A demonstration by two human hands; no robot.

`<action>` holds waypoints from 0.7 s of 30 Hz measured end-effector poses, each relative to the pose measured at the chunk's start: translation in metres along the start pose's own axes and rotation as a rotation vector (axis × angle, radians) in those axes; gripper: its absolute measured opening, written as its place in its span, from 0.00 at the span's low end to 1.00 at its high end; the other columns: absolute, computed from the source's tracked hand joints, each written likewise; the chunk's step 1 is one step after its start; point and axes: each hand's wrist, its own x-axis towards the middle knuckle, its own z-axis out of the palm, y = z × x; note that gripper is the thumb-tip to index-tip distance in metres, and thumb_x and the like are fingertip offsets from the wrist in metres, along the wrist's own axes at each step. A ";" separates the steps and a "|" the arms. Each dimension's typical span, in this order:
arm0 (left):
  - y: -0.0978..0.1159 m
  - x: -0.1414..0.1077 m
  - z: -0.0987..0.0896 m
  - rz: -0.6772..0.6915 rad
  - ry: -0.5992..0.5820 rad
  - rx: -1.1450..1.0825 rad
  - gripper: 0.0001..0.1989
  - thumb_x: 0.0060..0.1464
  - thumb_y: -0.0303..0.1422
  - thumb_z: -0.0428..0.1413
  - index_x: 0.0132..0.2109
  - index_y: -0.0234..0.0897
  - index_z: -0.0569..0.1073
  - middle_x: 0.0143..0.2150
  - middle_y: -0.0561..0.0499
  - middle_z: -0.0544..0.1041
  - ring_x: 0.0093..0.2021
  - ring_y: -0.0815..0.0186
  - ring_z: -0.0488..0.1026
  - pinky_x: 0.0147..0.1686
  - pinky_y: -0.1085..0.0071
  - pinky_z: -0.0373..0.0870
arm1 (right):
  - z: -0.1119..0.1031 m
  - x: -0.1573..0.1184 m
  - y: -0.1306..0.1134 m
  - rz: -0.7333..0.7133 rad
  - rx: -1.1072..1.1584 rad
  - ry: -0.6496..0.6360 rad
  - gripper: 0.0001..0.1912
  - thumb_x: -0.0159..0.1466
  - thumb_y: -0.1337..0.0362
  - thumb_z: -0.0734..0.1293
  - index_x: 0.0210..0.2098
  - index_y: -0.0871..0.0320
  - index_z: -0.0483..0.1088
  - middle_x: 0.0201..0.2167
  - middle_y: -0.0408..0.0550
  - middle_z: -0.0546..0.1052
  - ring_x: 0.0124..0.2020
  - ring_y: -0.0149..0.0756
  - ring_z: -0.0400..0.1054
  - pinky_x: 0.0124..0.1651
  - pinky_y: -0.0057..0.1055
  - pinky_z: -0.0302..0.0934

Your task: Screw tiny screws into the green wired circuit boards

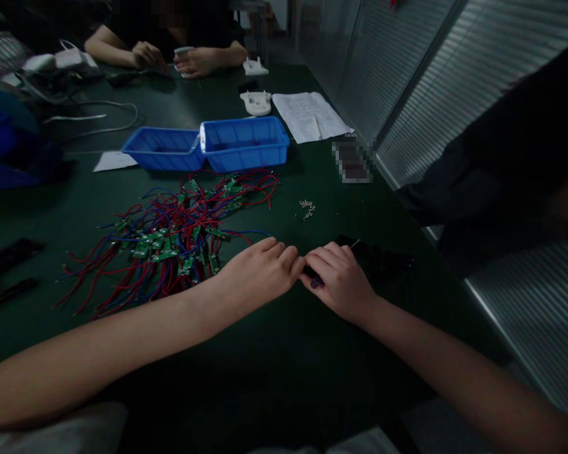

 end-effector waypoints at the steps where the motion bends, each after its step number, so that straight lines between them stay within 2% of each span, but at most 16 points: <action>1: 0.000 0.000 0.001 0.003 -0.002 0.001 0.03 0.56 0.24 0.49 0.37 0.36 0.65 0.32 0.51 0.68 0.31 0.62 0.67 0.32 0.65 0.56 | 0.000 0.000 0.000 -0.003 -0.007 0.001 0.09 0.65 0.59 0.58 0.35 0.58 0.65 0.36 0.45 0.72 0.40 0.38 0.60 0.40 0.35 0.47; 11: -0.013 -0.002 0.002 0.026 -0.056 -0.096 0.02 0.57 0.25 0.50 0.38 0.37 0.64 0.32 0.52 0.69 0.31 0.63 0.68 0.34 0.66 0.60 | -0.001 0.000 -0.002 0.012 0.047 0.017 0.11 0.65 0.58 0.58 0.39 0.57 0.68 0.38 0.44 0.74 0.40 0.37 0.61 0.41 0.35 0.47; 16: -0.018 -0.012 0.009 0.063 0.012 -0.106 0.01 0.58 0.28 0.50 0.36 0.37 0.65 0.30 0.54 0.69 0.30 0.63 0.67 0.35 0.66 0.60 | 0.000 0.000 -0.001 0.036 0.126 0.025 0.11 0.65 0.58 0.59 0.42 0.54 0.69 0.39 0.42 0.74 0.42 0.36 0.61 0.42 0.35 0.48; 21: -0.018 -0.017 0.015 0.038 0.051 -0.175 0.05 0.61 0.31 0.47 0.39 0.36 0.67 0.33 0.53 0.71 0.33 0.65 0.69 0.37 0.67 0.62 | -0.001 -0.001 -0.001 0.053 0.149 0.023 0.11 0.65 0.58 0.60 0.42 0.54 0.69 0.39 0.42 0.74 0.42 0.35 0.61 0.42 0.35 0.48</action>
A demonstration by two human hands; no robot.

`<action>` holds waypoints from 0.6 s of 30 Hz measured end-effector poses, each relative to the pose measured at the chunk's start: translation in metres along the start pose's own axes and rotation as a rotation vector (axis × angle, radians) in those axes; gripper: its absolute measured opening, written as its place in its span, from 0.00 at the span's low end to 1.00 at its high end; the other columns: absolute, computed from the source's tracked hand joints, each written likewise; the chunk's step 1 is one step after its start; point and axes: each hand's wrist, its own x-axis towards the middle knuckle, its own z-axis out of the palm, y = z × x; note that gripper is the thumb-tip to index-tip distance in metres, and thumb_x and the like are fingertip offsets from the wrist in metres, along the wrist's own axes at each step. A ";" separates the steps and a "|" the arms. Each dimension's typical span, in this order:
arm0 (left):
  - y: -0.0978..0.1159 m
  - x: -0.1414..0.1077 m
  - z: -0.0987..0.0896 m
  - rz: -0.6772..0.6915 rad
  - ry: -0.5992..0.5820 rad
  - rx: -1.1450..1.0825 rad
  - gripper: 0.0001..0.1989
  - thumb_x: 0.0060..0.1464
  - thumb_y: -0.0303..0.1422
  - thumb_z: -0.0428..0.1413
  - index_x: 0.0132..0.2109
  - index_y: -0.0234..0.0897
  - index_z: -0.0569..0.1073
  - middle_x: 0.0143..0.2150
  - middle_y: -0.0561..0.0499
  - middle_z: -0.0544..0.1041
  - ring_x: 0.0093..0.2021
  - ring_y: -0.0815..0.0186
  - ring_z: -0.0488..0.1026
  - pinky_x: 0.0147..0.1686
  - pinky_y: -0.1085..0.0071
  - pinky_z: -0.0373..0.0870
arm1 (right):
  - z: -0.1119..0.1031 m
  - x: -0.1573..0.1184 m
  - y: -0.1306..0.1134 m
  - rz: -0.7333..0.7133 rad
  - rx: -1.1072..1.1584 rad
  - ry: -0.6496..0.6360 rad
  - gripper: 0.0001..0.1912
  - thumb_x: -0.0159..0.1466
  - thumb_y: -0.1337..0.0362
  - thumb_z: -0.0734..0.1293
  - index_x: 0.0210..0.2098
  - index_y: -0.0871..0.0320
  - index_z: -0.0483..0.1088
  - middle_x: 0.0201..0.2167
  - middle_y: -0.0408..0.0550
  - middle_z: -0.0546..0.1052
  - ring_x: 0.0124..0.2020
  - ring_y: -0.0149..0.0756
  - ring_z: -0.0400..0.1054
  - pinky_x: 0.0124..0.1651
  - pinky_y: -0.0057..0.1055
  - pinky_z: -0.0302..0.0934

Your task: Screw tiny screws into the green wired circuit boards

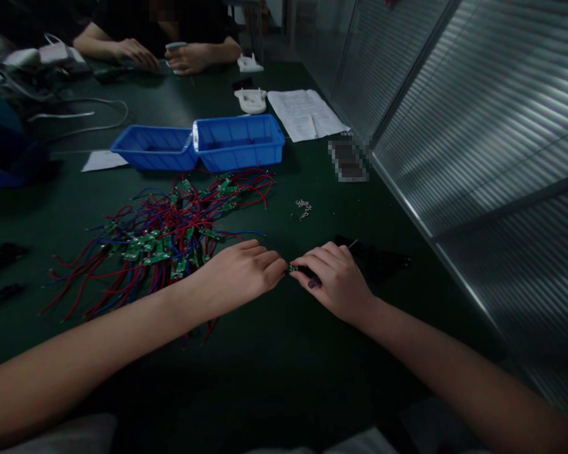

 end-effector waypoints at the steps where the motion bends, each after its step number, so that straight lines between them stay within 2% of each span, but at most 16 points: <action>1: 0.001 0.000 0.000 -0.009 0.008 -0.004 0.06 0.61 0.31 0.48 0.39 0.36 0.67 0.33 0.52 0.71 0.33 0.66 0.69 0.37 0.67 0.62 | 0.000 0.000 0.000 0.001 0.003 0.000 0.11 0.65 0.58 0.60 0.42 0.54 0.70 0.39 0.42 0.74 0.42 0.35 0.61 0.42 0.35 0.48; 9: 0.006 0.000 0.000 -0.020 0.006 0.032 0.04 0.59 0.28 0.50 0.40 0.36 0.69 0.33 0.52 0.73 0.32 0.65 0.69 0.35 0.68 0.62 | -0.001 0.001 -0.001 -0.009 0.015 -0.003 0.11 0.65 0.58 0.60 0.42 0.55 0.70 0.39 0.44 0.75 0.41 0.36 0.61 0.42 0.35 0.48; 18: 0.007 -0.003 0.000 -0.047 0.003 0.000 0.04 0.58 0.28 0.51 0.39 0.36 0.70 0.33 0.51 0.74 0.34 0.65 0.71 0.36 0.68 0.63 | -0.001 0.000 0.000 -0.022 0.002 -0.007 0.12 0.65 0.58 0.60 0.43 0.55 0.70 0.39 0.44 0.75 0.42 0.36 0.61 0.42 0.35 0.48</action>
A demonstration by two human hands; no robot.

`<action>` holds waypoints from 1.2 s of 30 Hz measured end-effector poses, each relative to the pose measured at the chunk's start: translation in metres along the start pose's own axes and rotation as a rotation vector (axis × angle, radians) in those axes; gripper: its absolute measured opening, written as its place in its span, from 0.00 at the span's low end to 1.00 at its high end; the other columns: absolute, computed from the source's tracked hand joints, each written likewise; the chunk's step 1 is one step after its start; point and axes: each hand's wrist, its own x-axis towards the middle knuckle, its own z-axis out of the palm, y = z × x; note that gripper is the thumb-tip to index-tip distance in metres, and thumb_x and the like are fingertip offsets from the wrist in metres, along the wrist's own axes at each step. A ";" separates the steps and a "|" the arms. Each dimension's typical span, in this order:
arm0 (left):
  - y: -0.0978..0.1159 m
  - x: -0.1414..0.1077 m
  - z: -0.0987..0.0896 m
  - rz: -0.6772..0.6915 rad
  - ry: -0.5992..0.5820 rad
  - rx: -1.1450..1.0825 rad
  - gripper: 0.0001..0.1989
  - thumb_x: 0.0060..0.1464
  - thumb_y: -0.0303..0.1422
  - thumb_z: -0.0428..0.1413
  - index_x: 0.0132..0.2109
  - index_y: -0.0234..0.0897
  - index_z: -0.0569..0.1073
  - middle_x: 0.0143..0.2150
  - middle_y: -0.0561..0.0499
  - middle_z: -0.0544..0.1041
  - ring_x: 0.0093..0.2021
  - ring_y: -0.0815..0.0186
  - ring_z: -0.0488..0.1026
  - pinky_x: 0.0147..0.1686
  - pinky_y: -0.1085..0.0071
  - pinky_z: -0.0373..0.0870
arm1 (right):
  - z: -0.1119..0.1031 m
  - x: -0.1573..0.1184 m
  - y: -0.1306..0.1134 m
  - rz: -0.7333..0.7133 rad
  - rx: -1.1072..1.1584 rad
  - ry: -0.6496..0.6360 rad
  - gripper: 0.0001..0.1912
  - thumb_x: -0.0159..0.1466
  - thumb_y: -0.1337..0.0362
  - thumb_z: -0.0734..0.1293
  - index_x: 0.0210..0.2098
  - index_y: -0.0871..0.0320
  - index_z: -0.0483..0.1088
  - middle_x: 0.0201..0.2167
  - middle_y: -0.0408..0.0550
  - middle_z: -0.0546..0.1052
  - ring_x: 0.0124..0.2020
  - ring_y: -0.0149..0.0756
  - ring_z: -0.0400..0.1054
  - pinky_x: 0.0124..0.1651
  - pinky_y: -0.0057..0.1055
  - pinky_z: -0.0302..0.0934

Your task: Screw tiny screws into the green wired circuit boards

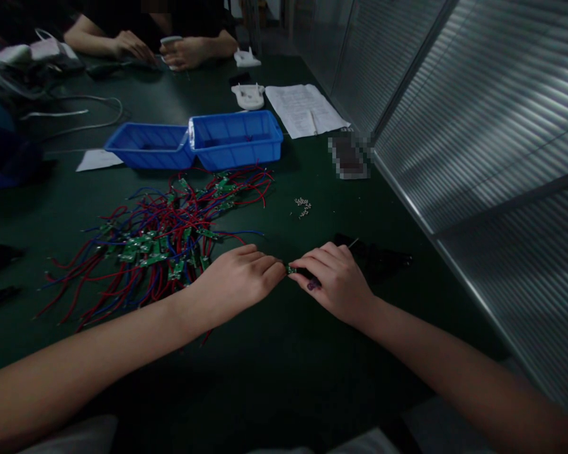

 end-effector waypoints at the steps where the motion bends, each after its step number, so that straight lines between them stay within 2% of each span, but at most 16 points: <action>1: 0.000 0.000 0.000 -0.004 0.004 -0.004 0.04 0.58 0.28 0.51 0.39 0.36 0.70 0.34 0.51 0.75 0.35 0.65 0.71 0.36 0.68 0.63 | 0.000 0.000 0.000 0.000 -0.001 -0.002 0.12 0.65 0.58 0.60 0.43 0.55 0.70 0.39 0.44 0.75 0.42 0.36 0.61 0.42 0.35 0.48; 7: 0.003 -0.001 0.000 -0.008 -0.002 -0.015 0.06 0.59 0.26 0.50 0.43 0.35 0.70 0.36 0.50 0.76 0.35 0.65 0.71 0.35 0.68 0.62 | 0.000 0.000 0.000 -0.007 -0.007 0.006 0.12 0.65 0.59 0.59 0.43 0.55 0.70 0.39 0.44 0.75 0.41 0.36 0.61 0.42 0.36 0.48; 13: 0.005 0.002 0.000 -0.197 -0.034 -0.179 0.08 0.61 0.34 0.48 0.41 0.38 0.70 0.33 0.53 0.74 0.34 0.67 0.71 0.37 0.68 0.62 | 0.000 0.000 0.000 -0.015 0.000 0.015 0.12 0.65 0.59 0.60 0.43 0.55 0.71 0.39 0.44 0.75 0.41 0.36 0.62 0.42 0.36 0.48; 22: 0.016 0.008 -0.009 -0.286 -0.048 -0.129 0.04 0.57 0.32 0.52 0.37 0.36 0.68 0.30 0.52 0.72 0.29 0.66 0.68 0.31 0.69 0.60 | 0.000 0.000 -0.001 -0.023 -0.019 0.003 0.12 0.65 0.59 0.59 0.43 0.54 0.71 0.39 0.45 0.75 0.41 0.36 0.61 0.41 0.36 0.47; 28: 0.021 0.009 -0.007 -0.319 -0.074 -0.121 0.04 0.58 0.31 0.50 0.36 0.35 0.66 0.31 0.51 0.71 0.31 0.64 0.68 0.33 0.67 0.61 | 0.001 -0.001 -0.001 -0.053 -0.066 0.024 0.13 0.66 0.59 0.58 0.44 0.55 0.70 0.39 0.45 0.75 0.41 0.37 0.61 0.41 0.37 0.47; 36: 0.025 0.009 -0.005 -0.285 -0.023 -0.052 0.03 0.58 0.29 0.50 0.34 0.36 0.66 0.30 0.51 0.70 0.29 0.65 0.67 0.31 0.67 0.58 | 0.002 -0.002 -0.002 -0.058 -0.114 0.027 0.13 0.66 0.60 0.58 0.44 0.55 0.71 0.39 0.45 0.75 0.41 0.37 0.61 0.42 0.37 0.47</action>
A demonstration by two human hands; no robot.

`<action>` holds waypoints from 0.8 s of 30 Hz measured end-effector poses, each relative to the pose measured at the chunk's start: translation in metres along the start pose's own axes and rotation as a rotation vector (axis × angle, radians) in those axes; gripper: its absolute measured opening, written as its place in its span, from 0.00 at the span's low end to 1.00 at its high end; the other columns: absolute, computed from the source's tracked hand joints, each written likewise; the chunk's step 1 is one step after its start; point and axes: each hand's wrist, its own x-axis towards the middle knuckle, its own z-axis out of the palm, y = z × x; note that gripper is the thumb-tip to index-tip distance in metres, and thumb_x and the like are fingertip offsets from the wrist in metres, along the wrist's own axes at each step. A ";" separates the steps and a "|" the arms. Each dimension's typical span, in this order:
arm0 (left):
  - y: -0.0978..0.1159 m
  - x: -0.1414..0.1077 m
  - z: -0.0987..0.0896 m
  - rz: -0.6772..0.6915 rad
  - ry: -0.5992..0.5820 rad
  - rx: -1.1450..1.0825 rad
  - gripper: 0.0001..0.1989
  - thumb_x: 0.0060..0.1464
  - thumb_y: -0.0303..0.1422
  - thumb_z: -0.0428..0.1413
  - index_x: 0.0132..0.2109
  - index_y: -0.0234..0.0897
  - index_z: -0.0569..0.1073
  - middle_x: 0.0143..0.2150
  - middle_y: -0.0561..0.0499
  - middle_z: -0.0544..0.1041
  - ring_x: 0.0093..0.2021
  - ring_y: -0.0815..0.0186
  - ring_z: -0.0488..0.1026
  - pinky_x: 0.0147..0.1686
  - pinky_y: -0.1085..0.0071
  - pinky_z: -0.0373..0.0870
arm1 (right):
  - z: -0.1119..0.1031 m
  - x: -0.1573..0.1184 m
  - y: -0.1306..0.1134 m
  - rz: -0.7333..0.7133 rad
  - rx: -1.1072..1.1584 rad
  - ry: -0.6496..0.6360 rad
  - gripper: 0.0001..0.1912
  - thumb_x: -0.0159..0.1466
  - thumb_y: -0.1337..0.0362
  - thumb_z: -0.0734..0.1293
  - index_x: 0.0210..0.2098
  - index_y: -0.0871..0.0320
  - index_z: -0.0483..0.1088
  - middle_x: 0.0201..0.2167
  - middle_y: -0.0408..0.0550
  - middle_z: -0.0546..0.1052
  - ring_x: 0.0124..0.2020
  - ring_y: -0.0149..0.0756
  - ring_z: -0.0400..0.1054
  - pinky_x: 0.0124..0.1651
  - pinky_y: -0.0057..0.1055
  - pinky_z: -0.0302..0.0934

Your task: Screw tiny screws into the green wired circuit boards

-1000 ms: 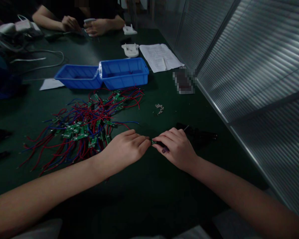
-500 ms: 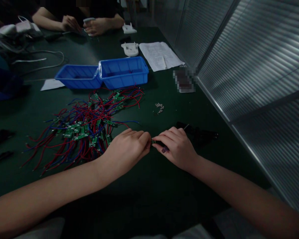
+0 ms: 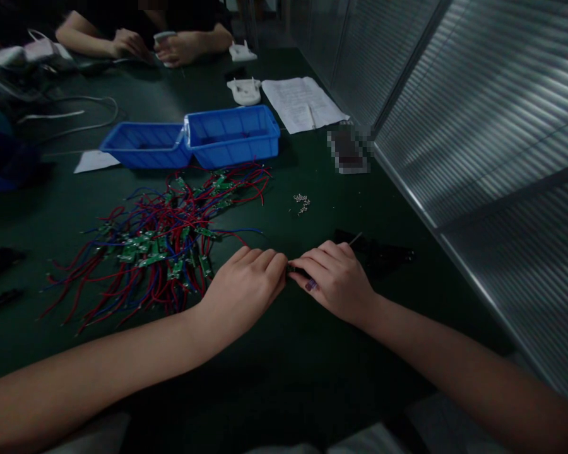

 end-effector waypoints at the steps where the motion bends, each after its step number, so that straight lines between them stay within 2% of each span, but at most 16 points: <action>1: 0.001 -0.001 0.000 0.015 0.000 0.020 0.04 0.58 0.29 0.50 0.34 0.36 0.66 0.29 0.51 0.70 0.29 0.65 0.67 0.31 0.67 0.58 | 0.000 0.000 0.000 0.004 0.003 -0.003 0.13 0.66 0.59 0.58 0.44 0.55 0.71 0.38 0.45 0.75 0.41 0.37 0.61 0.42 0.37 0.47; 3: 0.003 -0.004 0.001 0.048 -0.005 0.057 0.03 0.58 0.27 0.50 0.35 0.35 0.67 0.31 0.50 0.71 0.30 0.64 0.68 0.32 0.67 0.59 | 0.000 0.000 0.000 0.007 0.010 -0.012 0.13 0.66 0.59 0.58 0.44 0.55 0.71 0.38 0.45 0.75 0.41 0.37 0.61 0.42 0.38 0.47; 8: 0.001 -0.011 0.001 0.121 -0.005 0.069 0.06 0.57 0.23 0.49 0.41 0.33 0.68 0.42 0.46 0.74 0.38 0.61 0.71 0.35 0.65 0.62 | -0.001 0.000 0.001 0.009 0.028 -0.022 0.13 0.66 0.60 0.58 0.45 0.55 0.71 0.39 0.45 0.75 0.42 0.37 0.61 0.42 0.37 0.47; 11: -0.010 -0.009 -0.001 0.095 -0.045 -0.016 0.05 0.59 0.29 0.50 0.41 0.36 0.69 0.38 0.50 0.74 0.35 0.63 0.71 0.35 0.66 0.62 | -0.001 0.001 0.001 0.027 0.046 -0.026 0.13 0.66 0.59 0.58 0.45 0.54 0.70 0.40 0.44 0.75 0.42 0.37 0.61 0.43 0.37 0.48; 14: -0.022 -0.003 -0.001 0.040 -0.081 -0.126 0.08 0.59 0.35 0.51 0.44 0.38 0.68 0.36 0.52 0.73 0.36 0.64 0.70 0.36 0.67 0.62 | -0.001 0.002 0.002 0.039 0.061 -0.029 0.13 0.66 0.59 0.59 0.45 0.53 0.70 0.41 0.44 0.75 0.43 0.36 0.61 0.43 0.37 0.48; 20: -0.027 0.000 0.001 0.114 -0.123 -0.118 0.06 0.60 0.33 0.50 0.43 0.40 0.69 0.36 0.53 0.72 0.37 0.64 0.69 0.39 0.66 0.61 | 0.001 0.002 0.004 0.050 0.060 -0.025 0.12 0.65 0.58 0.59 0.45 0.52 0.70 0.41 0.43 0.74 0.43 0.36 0.61 0.42 0.36 0.49; 24: -0.026 -0.005 0.003 0.175 -0.053 -0.055 0.08 0.58 0.31 0.52 0.46 0.40 0.69 0.39 0.53 0.74 0.39 0.64 0.69 0.39 0.66 0.61 | 0.002 0.002 0.004 0.056 0.057 -0.029 0.12 0.65 0.58 0.60 0.44 0.52 0.70 0.41 0.43 0.74 0.43 0.36 0.61 0.42 0.36 0.49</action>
